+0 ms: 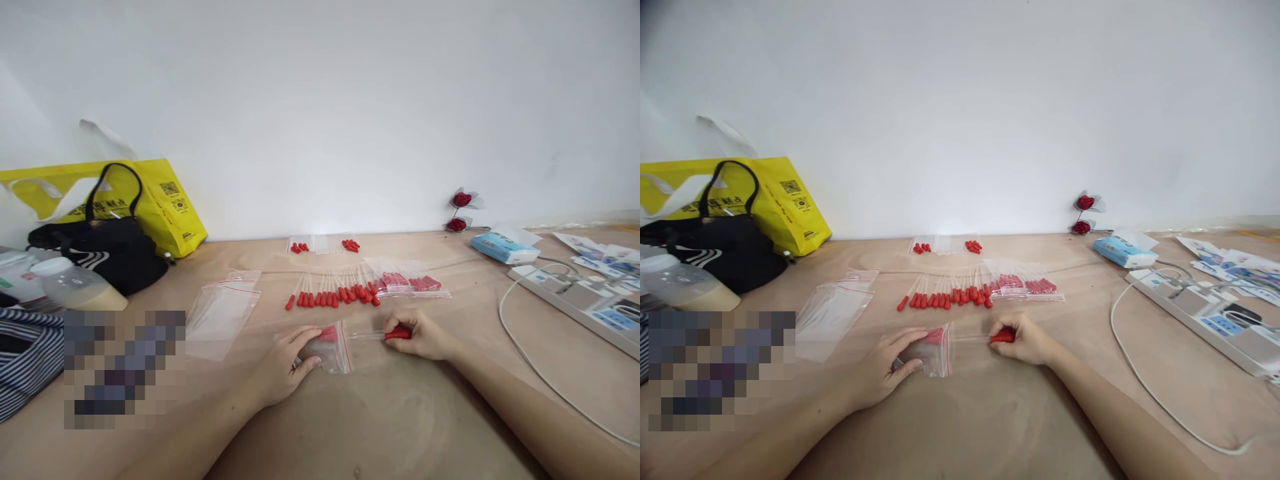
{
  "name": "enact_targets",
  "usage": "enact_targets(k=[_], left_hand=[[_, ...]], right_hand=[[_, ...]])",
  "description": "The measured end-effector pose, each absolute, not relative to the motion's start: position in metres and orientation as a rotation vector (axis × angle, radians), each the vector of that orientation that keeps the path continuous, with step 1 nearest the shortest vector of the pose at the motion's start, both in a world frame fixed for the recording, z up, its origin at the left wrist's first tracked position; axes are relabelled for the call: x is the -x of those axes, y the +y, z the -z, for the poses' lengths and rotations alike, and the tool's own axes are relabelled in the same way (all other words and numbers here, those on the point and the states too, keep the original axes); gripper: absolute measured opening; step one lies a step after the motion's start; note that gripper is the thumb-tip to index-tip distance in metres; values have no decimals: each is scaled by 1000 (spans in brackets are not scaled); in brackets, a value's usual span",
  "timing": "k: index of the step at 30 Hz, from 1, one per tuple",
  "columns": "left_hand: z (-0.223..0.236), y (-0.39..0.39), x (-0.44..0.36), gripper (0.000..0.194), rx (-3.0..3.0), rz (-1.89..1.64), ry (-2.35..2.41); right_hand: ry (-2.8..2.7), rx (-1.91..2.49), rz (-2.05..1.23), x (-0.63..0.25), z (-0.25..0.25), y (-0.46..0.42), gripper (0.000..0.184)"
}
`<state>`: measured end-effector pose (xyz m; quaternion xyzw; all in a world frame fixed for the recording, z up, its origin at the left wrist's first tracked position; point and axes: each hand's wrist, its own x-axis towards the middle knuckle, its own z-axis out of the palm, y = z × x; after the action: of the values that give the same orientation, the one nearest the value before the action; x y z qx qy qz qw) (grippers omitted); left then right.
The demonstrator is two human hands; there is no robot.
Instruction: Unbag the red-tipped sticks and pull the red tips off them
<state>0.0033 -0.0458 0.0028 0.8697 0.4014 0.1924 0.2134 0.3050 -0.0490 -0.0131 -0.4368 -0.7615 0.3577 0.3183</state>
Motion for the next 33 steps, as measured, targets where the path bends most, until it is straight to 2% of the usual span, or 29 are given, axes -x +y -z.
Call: enact_targets(k=[4, 7, 12, 15, 18, 22, 29, 33], left_hand=[[-9, -46, -2, 34, -2317, -613, 1103], [-15, -34, 1, 29, -2232, -777, 1220], [-12, 8, 0, 28, -2324, -938, 1522], [-5, 27, -4, 35, -2290, -892, 1587], [4, 34, -10, 38, -2253, -847, 1574], [14, 32, -13, 38, -2208, -860, 1508], [15, 27, -17, 33, -2188, -877, 1452], [14, 30, -17, 33, -2216, -871, 1425]], right_hand=[[-1752, 1189, -984, -324, 12, -43, 20], [-1595, 1212, -886, -325, 4, -35, 26], [-1528, 1179, -591, -287, -10, -15, 19], [-1659, 1173, -260, -252, -16, -1, 6], [-1864, 1179, -11, -221, -16, 11, 11], [-2090, 1427, 195, -195, -9, 22, 18], [-2185, 1467, 234, -184, 4, 23, 13], [-2208, 1428, 188, -185, 5, 22, 25]])
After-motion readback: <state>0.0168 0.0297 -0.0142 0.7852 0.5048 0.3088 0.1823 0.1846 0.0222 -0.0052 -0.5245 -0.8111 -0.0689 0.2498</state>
